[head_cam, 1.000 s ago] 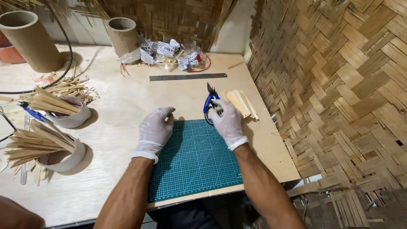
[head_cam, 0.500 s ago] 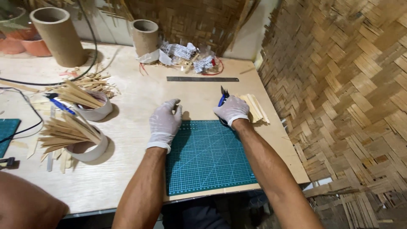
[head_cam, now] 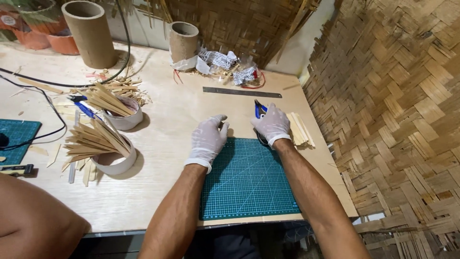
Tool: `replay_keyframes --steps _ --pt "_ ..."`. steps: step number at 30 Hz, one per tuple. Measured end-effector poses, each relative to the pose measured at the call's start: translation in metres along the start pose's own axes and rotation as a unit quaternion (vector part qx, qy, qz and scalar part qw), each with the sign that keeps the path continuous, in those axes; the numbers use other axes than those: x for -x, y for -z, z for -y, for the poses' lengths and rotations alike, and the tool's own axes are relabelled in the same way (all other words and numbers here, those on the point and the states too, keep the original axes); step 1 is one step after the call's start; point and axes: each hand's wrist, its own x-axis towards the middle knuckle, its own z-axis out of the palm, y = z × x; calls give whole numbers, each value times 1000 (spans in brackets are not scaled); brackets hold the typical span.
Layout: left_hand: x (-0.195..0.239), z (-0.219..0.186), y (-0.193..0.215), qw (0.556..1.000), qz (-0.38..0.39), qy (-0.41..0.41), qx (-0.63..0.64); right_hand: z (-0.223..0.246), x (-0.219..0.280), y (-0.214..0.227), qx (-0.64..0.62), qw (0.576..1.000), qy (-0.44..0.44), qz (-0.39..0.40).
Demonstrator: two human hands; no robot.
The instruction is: Cutting and trimming small wooden sticks to specific lengths using scissors and a ruler on a workbench.
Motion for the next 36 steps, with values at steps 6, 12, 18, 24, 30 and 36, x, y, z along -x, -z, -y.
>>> replay_keyframes --steps 6,12,18,24,30,36 --pt "-6 -1 26 997 -66 45 -4 38 -2 -42 -111 984 136 -34" --pt "-6 3 37 994 -85 66 -29 72 12 -58 -70 983 164 40" --pt "-7 4 31 992 -96 69 -53 64 -30 -102 -29 975 209 67" --pt "-4 2 35 992 -123 22 -27 -5 -34 -84 -62 972 213 -74" --pt "2 -6 25 989 -134 -42 53 -51 -7 -26 33 995 85 26" --pt "2 1 17 984 -149 -77 67 -68 -22 -31 64 993 84 61"
